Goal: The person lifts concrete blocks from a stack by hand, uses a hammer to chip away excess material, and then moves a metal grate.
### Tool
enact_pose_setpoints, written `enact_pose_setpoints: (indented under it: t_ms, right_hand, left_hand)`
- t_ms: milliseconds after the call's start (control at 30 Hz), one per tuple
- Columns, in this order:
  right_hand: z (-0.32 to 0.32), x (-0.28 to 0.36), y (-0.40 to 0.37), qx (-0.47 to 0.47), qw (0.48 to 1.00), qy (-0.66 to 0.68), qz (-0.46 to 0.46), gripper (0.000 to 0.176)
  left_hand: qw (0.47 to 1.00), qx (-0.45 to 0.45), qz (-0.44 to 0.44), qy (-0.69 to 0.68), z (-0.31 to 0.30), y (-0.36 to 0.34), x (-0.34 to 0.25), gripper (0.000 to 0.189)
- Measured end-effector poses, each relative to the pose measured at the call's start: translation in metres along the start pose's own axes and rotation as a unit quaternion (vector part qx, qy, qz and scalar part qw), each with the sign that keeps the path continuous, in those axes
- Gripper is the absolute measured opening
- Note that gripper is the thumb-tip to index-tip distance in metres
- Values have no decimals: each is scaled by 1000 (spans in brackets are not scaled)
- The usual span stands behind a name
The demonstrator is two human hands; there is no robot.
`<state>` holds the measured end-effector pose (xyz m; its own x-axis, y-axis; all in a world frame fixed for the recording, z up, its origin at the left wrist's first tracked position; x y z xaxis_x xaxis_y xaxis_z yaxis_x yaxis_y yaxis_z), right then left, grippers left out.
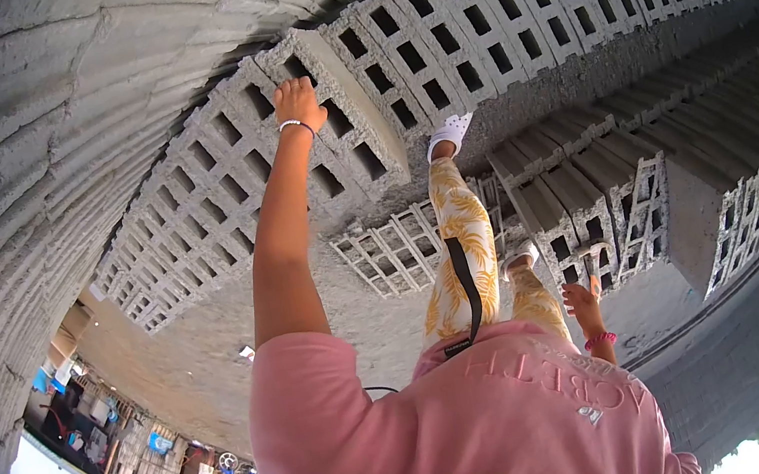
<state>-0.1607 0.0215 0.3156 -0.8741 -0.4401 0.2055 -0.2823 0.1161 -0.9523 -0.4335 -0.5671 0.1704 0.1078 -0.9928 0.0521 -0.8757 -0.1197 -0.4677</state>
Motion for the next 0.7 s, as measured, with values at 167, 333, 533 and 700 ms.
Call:
enact_pose_setpoints:
  t_ms: [167, 333, 533, 700]
  right_hand:
    - [1, 8, -1, -4, 1000, 12, 11, 28]
    - [9, 11, 16, -3, 999, -43, 3, 27]
    - [85, 111, 72, 30, 966, -165, -197, 17]
    - [247, 177, 154, 184, 977, 32, -99, 62]
  left_hand:
    - [998, 56, 13, 28, 35, 15, -1, 45]
    - [997, 55, 52, 29, 41, 13, 7, 36]
    - [994, 98, 54, 9, 31, 19, 4, 32]
    - [994, 31, 90, 58, 38, 20, 3, 35]
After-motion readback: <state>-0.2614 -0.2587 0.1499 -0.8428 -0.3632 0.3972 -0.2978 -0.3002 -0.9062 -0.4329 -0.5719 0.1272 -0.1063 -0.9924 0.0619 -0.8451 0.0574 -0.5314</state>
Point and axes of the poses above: each hand's wrist, its own y-axis towards the middle knuckle, its own z-axis out of the palm, x = y × z, the point moved 5 cm from there along y, towards the middle knuckle, and after that the axes turned 2 degrees about x, right-handed, at the moved point
